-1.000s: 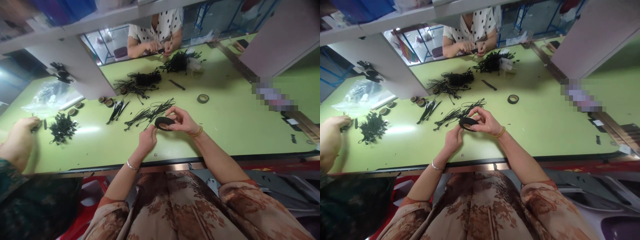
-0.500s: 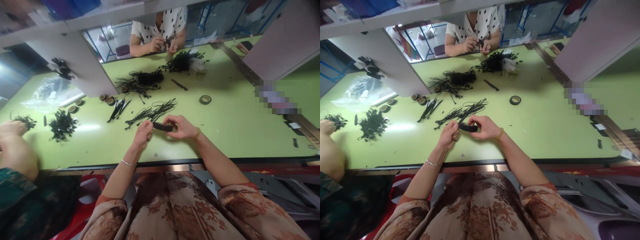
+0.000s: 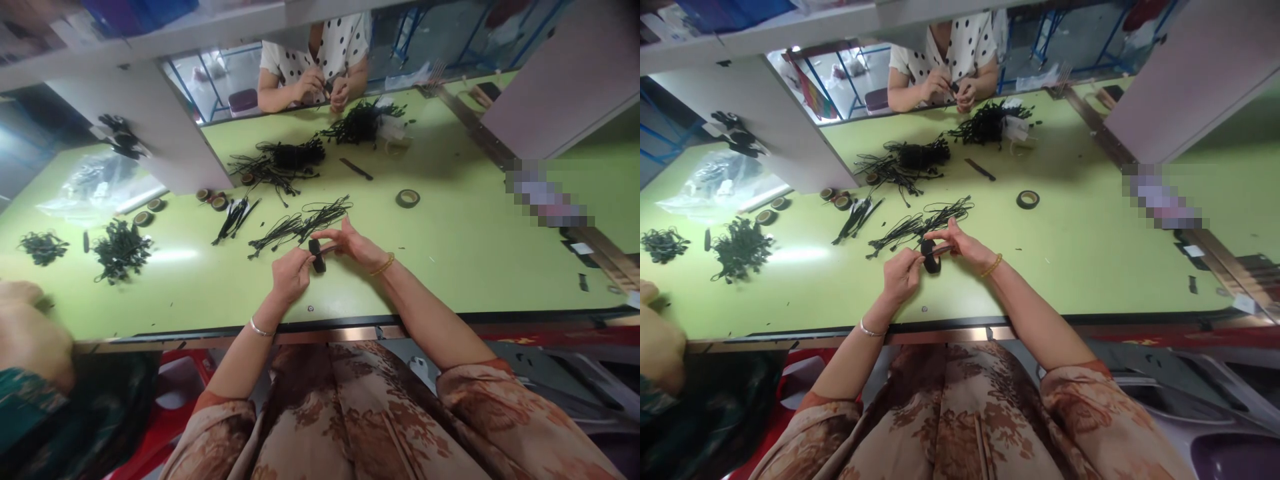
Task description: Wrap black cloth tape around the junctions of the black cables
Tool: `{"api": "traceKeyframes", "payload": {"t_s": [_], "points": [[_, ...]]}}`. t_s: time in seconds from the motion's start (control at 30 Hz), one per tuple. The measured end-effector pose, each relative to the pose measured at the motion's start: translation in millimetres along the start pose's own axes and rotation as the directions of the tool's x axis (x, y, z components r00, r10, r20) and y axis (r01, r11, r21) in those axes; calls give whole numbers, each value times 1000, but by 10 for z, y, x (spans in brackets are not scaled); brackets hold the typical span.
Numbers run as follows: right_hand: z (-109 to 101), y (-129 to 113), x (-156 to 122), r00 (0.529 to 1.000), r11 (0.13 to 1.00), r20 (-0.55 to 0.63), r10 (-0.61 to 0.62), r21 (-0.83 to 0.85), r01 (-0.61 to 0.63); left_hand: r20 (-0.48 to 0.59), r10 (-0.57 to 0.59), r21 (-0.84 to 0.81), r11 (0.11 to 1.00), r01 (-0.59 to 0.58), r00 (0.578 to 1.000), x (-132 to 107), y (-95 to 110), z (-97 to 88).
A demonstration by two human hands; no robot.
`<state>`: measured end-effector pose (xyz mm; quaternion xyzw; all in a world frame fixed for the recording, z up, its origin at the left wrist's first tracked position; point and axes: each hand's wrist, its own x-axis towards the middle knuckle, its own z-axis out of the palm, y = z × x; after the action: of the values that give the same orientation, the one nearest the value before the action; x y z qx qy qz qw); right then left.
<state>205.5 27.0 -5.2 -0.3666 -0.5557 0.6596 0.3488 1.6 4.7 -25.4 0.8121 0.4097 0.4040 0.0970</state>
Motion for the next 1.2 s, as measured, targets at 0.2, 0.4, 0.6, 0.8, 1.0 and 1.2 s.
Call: {"api": "traceKeyframes", "payload": {"t_s": [0.2, 0.4, 0.6, 0.8, 1.0, 1.2], "points": [[62, 30, 23, 995, 983, -62, 83, 171, -72, 84, 282, 218, 931, -294, 956, -30, -4, 54], [130, 62, 50, 976, 955, -190, -104, 256, 152, 119, 304, 276, 905, -325, 945, -19, -13, 40], [162, -35, 2, 932, 921, -212, -293, 200, 334, 186, 215, 248, 934, -257, 959, -16, -48, 11], [87, -155, -127, 906, 907, -140, -398, 88, 412, 229, -36, 241, 970, -21, 973, -30, -35, 61], [70, -190, -192, 923, 930, -119, -366, -33, 365, 144, -257, 64, 966, 250, 956, -19, 20, 57], [97, -210, -177, 880, 873, -38, -473, -156, 462, 122, -462, -352, 808, 473, 879, 49, 30, 74]]}}
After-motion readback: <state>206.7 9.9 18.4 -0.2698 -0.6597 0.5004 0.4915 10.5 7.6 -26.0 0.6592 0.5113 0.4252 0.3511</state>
